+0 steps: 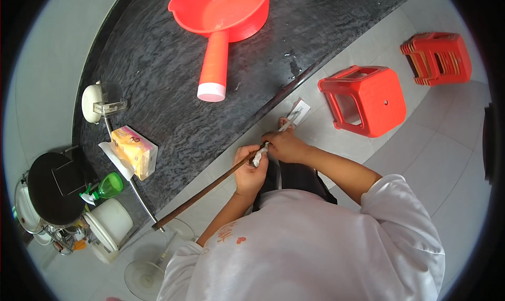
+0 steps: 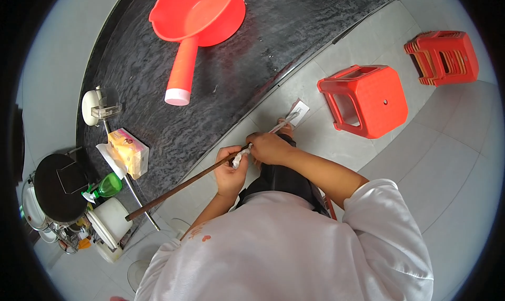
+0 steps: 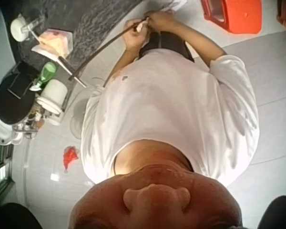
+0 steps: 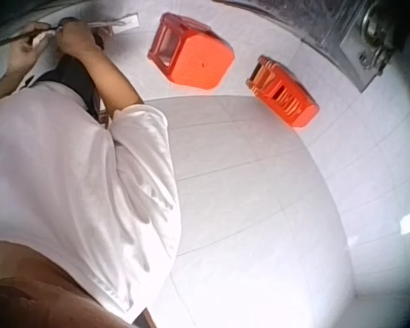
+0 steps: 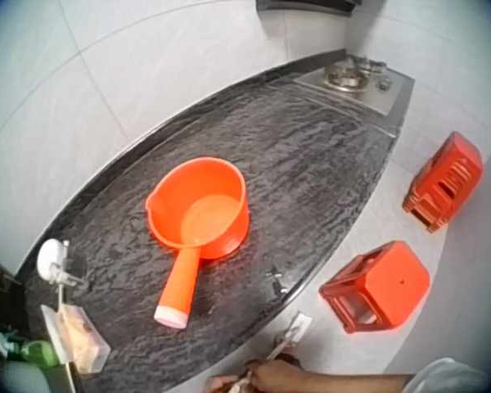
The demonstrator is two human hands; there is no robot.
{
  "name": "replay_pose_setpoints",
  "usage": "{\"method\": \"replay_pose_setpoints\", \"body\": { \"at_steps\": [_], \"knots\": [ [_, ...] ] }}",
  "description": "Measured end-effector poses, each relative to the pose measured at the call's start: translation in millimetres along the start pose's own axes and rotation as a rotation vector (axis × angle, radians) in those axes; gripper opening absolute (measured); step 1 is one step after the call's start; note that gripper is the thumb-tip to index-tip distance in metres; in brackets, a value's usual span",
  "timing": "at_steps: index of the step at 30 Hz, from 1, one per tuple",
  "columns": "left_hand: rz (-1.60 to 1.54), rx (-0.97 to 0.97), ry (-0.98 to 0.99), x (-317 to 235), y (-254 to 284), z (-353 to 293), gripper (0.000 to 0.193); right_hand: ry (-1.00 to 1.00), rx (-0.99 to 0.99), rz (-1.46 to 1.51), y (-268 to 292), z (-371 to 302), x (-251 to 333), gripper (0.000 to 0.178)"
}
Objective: The recorder is seen assembling a floor mop in a kitchen area.
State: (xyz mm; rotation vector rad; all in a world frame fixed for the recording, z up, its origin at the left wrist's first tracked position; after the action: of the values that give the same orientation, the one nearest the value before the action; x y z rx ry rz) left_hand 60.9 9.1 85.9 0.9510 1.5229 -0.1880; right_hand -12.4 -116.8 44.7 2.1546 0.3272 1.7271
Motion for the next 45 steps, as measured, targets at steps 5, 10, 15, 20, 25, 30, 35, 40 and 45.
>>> {"method": "replay_pose_setpoints", "body": {
  "at_steps": [5, 10, 15, 20, 25, 30, 35, 40, 45],
  "knots": [
    [-0.020, -0.025, 0.045, 1, 5, -4, 0.018, -0.058, 0.175, 0.056, 5, 8, -3, 0.032],
    [0.072, 0.054, -0.038, -1, 2, -12, 0.019, -0.073, 0.301, 0.067, 6, 10, -18, 0.033],
    [0.020, 0.070, -0.007, -4, -3, -11, 0.018, -0.001, 0.340, -0.115, 17, 13, -10, 0.028],
    [0.067, 0.067, -0.073, -10, -3, -12, 0.020, -0.097, 0.414, -0.178, 21, 16, 2, 0.025],
    [0.053, 0.085, -0.031, -7, -3, -14, 0.020, -0.044, 0.448, -0.007, 32, 16, -8, 0.027],
    [0.107, 0.003, -0.120, -9, -1, -11, 0.021, -0.037, 0.490, 0.112, 32, 17, -5, 0.027],
    [0.093, -0.068, -0.132, -17, 1, -6, 0.023, -0.043, 0.403, 0.030, 22, 13, 0, 0.026],
    [0.148, -0.059, -0.069, -18, -1, -6, 0.022, -0.058, 0.282, -0.027, 26, 13, 8, 0.029],
    [0.151, -0.062, -0.018, -21, 5, -10, 0.018, -0.066, 0.279, 0.204, 17, 5, -11, 0.032]
  ]
}}
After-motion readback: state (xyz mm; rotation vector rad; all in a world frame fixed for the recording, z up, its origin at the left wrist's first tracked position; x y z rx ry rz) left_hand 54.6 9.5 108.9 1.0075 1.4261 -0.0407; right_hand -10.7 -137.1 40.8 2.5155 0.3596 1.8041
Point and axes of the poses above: each hand's wrist, its own z-axis towards the middle knuckle, its own y-axis out of the back of the hand, x = y × z, the point moved 2 cm from there along z, towards the middle knuckle, and after that the axes turned 6 degrees about y, right-handed, at the moved point
